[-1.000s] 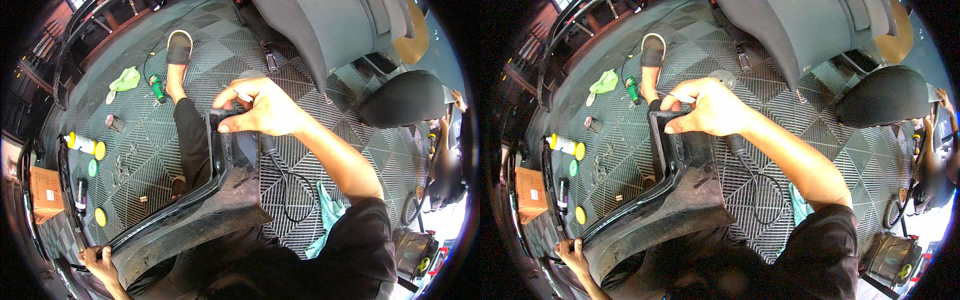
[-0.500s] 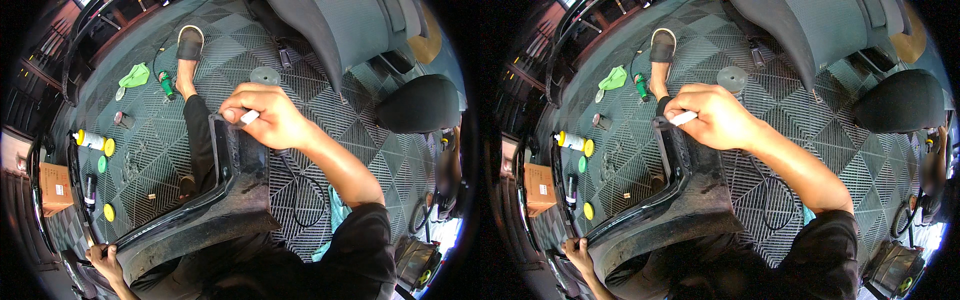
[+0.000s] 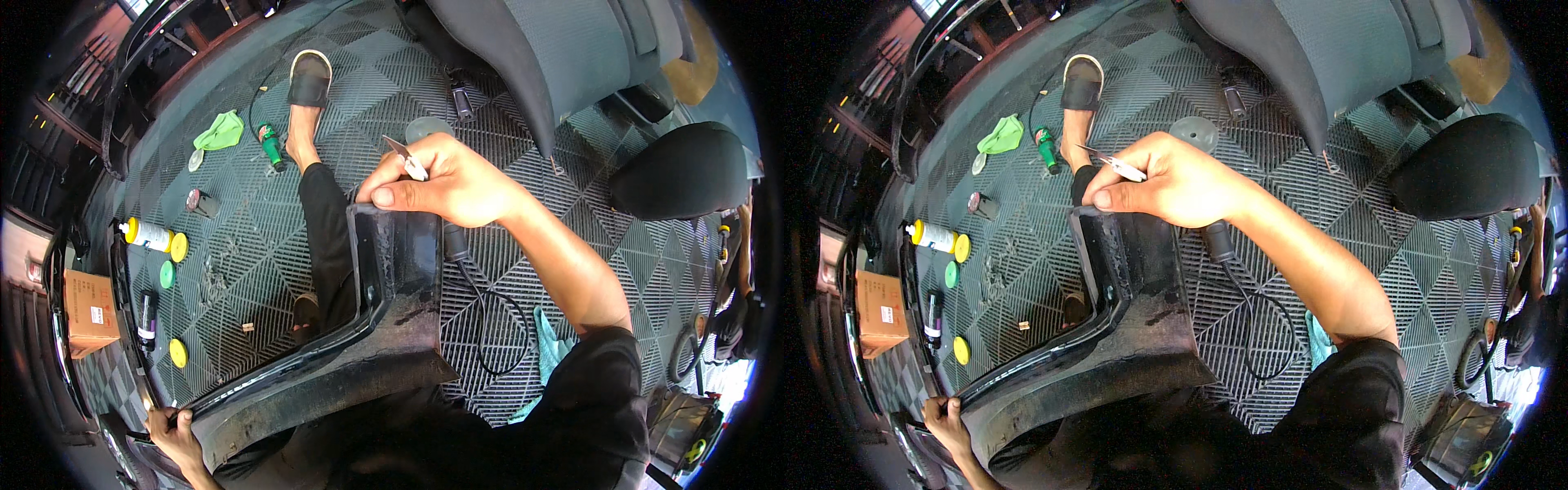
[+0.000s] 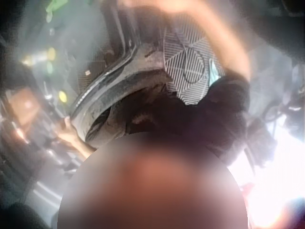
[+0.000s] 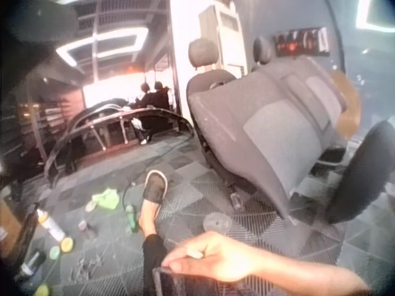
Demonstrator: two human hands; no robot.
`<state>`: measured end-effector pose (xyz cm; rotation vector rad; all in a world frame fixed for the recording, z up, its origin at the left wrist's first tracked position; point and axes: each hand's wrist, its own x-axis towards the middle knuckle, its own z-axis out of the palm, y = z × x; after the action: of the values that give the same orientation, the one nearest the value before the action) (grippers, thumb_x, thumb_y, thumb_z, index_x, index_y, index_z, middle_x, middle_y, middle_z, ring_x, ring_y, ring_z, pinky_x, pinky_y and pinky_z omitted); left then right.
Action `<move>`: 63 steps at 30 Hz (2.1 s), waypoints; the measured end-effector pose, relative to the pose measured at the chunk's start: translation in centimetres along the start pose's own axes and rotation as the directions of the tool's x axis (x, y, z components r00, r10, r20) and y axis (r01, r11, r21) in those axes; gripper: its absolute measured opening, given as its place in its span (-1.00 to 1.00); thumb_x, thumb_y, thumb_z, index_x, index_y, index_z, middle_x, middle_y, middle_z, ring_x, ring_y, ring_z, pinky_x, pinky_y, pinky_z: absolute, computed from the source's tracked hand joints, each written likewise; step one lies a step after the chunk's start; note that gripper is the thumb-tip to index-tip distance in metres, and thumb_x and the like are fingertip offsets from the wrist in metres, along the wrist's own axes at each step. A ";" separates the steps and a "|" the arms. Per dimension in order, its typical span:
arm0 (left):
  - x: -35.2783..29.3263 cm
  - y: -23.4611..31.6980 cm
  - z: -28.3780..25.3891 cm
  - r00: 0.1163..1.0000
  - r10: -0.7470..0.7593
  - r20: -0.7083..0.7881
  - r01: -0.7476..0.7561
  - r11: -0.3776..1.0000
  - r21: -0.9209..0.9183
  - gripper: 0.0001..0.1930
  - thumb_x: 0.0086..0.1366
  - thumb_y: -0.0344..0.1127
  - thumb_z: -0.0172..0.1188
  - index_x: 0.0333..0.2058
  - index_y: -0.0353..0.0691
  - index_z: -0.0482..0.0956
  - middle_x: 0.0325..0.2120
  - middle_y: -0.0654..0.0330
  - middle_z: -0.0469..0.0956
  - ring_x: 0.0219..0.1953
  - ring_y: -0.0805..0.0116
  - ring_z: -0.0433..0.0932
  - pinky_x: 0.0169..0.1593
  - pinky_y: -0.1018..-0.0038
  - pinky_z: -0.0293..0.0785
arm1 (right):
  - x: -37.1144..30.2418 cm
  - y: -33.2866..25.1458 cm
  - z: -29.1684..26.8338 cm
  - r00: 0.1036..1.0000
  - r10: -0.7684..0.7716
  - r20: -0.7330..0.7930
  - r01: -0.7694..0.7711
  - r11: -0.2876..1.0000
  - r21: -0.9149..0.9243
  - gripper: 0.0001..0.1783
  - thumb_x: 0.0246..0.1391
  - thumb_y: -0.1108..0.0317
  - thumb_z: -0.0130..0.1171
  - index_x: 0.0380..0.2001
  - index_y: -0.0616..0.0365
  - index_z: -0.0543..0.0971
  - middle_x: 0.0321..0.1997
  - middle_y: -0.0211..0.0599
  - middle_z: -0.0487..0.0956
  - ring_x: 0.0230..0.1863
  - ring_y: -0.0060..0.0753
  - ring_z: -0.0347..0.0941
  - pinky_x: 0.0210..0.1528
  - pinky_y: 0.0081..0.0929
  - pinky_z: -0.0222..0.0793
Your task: The person uses a utility knife to trim and clean the edges of a black car bumper. They work along the perimeter, removing excess material and smoothing the surface. The bumper is held in place on the floor while the person sits and manipulates it with both hands.
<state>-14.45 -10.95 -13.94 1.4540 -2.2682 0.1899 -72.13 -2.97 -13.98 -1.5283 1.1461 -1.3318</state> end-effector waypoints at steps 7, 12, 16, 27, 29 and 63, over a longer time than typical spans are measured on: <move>-0.8 0.2 -0.4 0.997 -0.068 -0.028 0.068 0.998 -0.007 -0.28 0.19 0.28 0.32 -0.48 -0.44 0.38 -0.54 0.09 0.35 -0.36 0.17 0.29 -0.20 0.23 0.25 | -0.4 -1.0 0.8 0.989 -0.148 0.010 0.148 0.976 -0.161 -0.75 0.15 0.49 0.31 -0.09 0.20 0.70 -0.17 -0.27 0.66 -0.14 -0.38 0.60 -0.01 -0.48 0.47; -1.5 -0.7 -0.1 0.998 -0.038 -0.049 0.038 0.999 0.004 -0.29 0.20 0.28 0.31 -0.49 -0.43 0.40 -0.54 0.09 0.35 -0.36 0.16 0.31 -0.18 0.23 0.26 | -2.2 0.2 1.2 0.931 -0.345 -0.116 0.289 0.894 -0.342 -0.70 0.03 0.53 0.38 -0.11 0.13 0.74 -0.20 -0.27 0.68 -0.27 -0.42 0.57 -0.21 -0.48 0.46; -2.0 -1.1 -1.2 0.998 -0.037 -0.055 0.039 0.999 0.031 -0.34 0.23 0.21 0.31 -0.50 -0.43 0.41 -0.53 0.08 0.37 -0.36 0.15 0.33 -0.17 0.22 0.27 | -3.6 0.4 1.4 0.880 -0.460 -0.121 0.329 0.772 -0.544 -0.65 -0.06 0.51 0.37 -0.13 0.13 0.72 -0.21 -0.27 0.65 -0.25 -0.18 0.57 -0.16 -0.33 0.46; -2.3 -1.6 -0.8 0.997 -0.057 -0.050 0.060 0.997 0.053 -0.32 0.21 0.25 0.32 -0.45 -0.40 0.38 -0.55 0.13 0.35 -0.37 0.20 0.28 -0.20 0.25 0.27 | -8.4 -1.3 -0.7 0.937 0.000 -0.349 -0.142 0.914 -0.379 -0.28 0.03 0.02 0.46 0.20 0.12 0.52 -0.16 -0.31 0.53 -0.41 -0.55 0.38 -0.35 -0.52 0.41; -2.5 -1.5 -0.9 0.996 -0.059 -0.068 0.062 0.997 0.035 -0.32 0.21 0.26 0.32 -0.45 -0.40 0.38 -0.54 0.12 0.36 -0.37 0.20 0.29 -0.19 0.26 0.28 | -8.3 -3.0 -1.1 0.941 0.053 -0.333 -0.158 0.942 -0.297 -0.34 0.10 0.03 0.41 0.18 0.14 0.51 -0.14 -0.27 0.52 -0.41 -0.51 0.43 -0.34 -0.49 0.43; -2.6 -0.8 -1.5 0.996 -0.075 -0.039 0.075 0.997 0.010 -0.34 0.23 0.24 0.32 -0.44 -0.38 0.39 -0.53 0.10 0.39 -0.36 0.16 0.30 -0.15 0.26 0.27 | -9.2 -2.1 7.5 0.733 -0.349 -0.584 -0.077 0.810 -0.581 -0.62 0.12 0.48 0.30 0.04 0.26 0.61 -0.14 -0.12 0.54 -0.19 -0.18 0.55 -0.09 -0.37 0.49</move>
<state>-12.42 -8.65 -13.82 1.5252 -2.1815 0.2066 -64.79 6.47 -15.51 -1.5937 2.0865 -1.8434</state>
